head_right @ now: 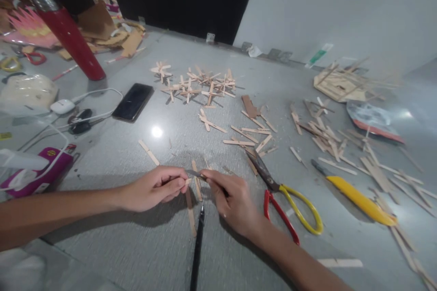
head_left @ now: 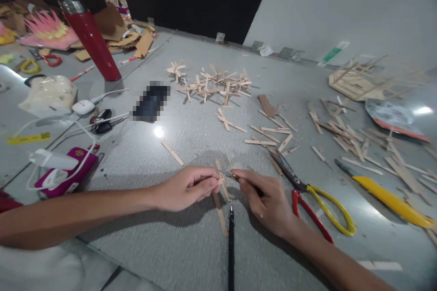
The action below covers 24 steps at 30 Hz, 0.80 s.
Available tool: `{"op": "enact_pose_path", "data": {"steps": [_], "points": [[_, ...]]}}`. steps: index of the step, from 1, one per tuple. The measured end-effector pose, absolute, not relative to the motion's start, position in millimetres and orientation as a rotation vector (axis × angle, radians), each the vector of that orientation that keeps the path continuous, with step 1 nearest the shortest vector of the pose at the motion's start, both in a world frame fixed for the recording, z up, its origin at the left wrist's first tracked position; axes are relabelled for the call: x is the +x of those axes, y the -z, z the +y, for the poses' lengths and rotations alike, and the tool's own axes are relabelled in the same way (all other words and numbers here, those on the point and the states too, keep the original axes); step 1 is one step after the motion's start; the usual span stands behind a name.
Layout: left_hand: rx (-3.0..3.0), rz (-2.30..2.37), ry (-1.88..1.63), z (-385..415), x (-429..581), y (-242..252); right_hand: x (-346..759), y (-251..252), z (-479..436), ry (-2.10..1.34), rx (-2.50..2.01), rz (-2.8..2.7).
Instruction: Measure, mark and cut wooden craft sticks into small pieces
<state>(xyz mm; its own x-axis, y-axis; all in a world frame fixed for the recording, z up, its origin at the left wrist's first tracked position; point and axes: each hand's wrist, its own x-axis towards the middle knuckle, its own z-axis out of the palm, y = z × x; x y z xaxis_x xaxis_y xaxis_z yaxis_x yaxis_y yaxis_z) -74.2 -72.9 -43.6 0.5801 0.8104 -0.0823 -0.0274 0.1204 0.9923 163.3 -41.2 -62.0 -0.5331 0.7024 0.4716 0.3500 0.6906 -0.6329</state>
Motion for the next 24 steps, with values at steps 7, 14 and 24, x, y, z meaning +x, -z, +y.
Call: {"op": "enact_pose_path", "data": {"steps": [7, 14, 24], "points": [[1.233, 0.741, -0.741, -73, -74, 45, 163, 65, -51, -0.231, -0.656, -2.288], [1.217, 0.721, -0.748, -73, -74, 47, 166, 63, -53, -0.044, -0.582, -2.361], [1.185, 0.734, -0.716, -73, -75, 44, 168, 65, -54, -0.052, -0.595, -2.392]]}}
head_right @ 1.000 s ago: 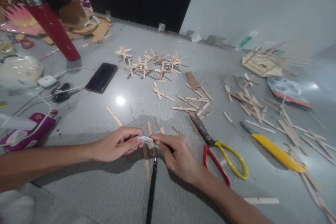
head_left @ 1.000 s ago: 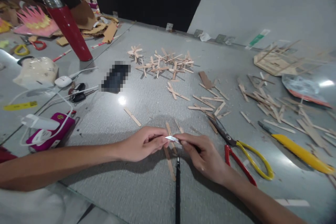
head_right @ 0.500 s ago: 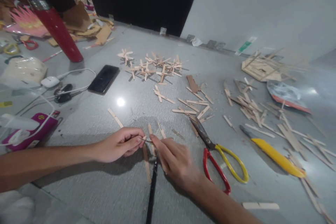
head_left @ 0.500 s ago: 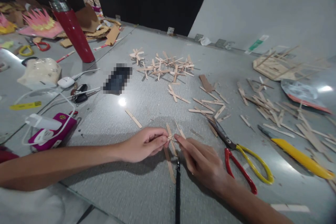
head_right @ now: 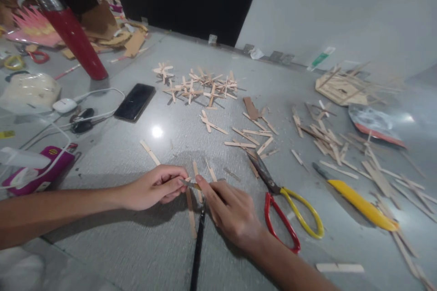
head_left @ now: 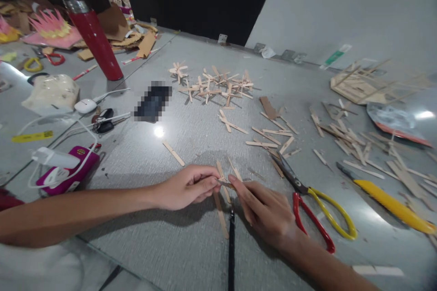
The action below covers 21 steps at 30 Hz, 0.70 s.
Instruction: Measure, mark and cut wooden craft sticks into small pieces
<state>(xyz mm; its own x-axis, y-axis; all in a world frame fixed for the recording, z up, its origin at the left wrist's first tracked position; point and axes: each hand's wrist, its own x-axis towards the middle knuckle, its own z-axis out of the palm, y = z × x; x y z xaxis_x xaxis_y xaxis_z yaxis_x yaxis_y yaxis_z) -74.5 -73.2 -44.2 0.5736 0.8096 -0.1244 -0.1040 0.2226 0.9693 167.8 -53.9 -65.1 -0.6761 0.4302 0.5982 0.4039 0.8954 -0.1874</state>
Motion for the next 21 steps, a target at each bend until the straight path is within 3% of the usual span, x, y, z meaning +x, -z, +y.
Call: {"op": "enact_pose_path", "data": {"steps": [13, 21], "points": [[1.061, 0.632, -0.648, -71, -76, 43, 174, 73, -58, 0.017, -0.630, -2.488], [1.070, 0.650, -0.644, -72, -76, 45, 171, 64, -57, 0.234, -0.499, -2.483]]}}
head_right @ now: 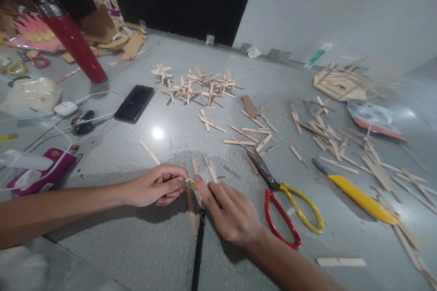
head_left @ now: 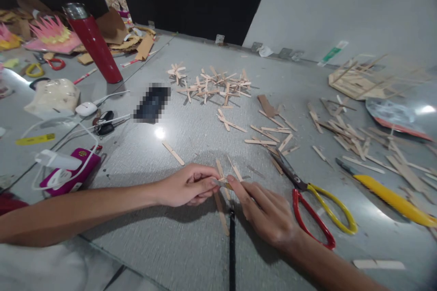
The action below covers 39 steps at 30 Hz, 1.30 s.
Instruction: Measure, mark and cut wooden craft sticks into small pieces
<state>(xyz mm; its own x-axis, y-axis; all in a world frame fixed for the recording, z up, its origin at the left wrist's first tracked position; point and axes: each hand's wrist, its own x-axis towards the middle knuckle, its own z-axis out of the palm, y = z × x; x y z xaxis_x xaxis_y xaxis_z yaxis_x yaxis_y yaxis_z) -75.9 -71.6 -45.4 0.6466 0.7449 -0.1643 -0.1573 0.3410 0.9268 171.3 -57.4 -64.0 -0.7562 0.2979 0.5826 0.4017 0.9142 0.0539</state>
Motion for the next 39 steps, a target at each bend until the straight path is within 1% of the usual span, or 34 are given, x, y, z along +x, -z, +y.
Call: {"op": "enact_pose_path", "data": {"steps": [14, 22, 30, 39], "points": [[1.090, 0.629, -0.679, -72, -75, 49, 163, 58, -59, 0.384, -0.520, -2.417], [0.979, 0.603, -0.730, -68, -76, 49, 171, 69, -53, 0.198, -0.624, -2.438], [1.098, 0.633, -0.723, -72, -74, 53, 168, 73, -53, 0.216, -0.577, -2.452], [1.034, 0.633, -0.737, -71, -75, 51, 170, 69, -54, 0.222, -0.589, -2.436]]}}
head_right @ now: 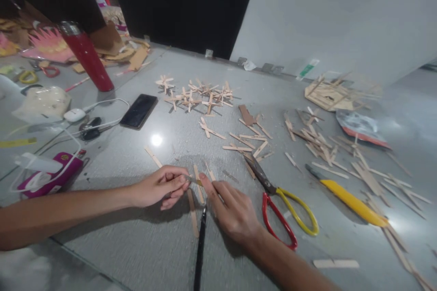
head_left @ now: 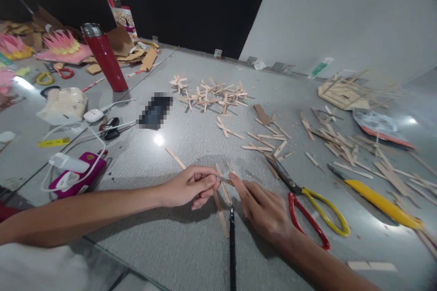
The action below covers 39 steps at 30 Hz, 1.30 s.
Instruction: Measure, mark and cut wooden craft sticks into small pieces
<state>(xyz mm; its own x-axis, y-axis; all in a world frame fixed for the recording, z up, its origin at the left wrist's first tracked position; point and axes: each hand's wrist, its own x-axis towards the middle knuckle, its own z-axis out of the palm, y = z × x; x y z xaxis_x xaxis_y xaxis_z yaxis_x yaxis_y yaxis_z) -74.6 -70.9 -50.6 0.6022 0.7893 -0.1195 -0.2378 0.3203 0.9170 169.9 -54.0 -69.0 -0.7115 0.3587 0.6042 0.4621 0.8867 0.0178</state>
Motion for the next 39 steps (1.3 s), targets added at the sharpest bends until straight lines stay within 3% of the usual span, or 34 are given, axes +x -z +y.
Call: {"op": "enact_pose_path", "data": {"steps": [22, 30, 39], "points": [[1.021, 0.610, -0.791, -69, -71, 55, 168, 66, -53, 0.345, -0.697, -2.394], [1.059, 0.602, -0.739, -69, -74, 52, 156, 66, -54, -0.052, -0.697, -2.303], [1.050, 0.601, -0.740, -70, -74, 54, 159, 66, -51, -0.206, -0.632, -2.269]]}}
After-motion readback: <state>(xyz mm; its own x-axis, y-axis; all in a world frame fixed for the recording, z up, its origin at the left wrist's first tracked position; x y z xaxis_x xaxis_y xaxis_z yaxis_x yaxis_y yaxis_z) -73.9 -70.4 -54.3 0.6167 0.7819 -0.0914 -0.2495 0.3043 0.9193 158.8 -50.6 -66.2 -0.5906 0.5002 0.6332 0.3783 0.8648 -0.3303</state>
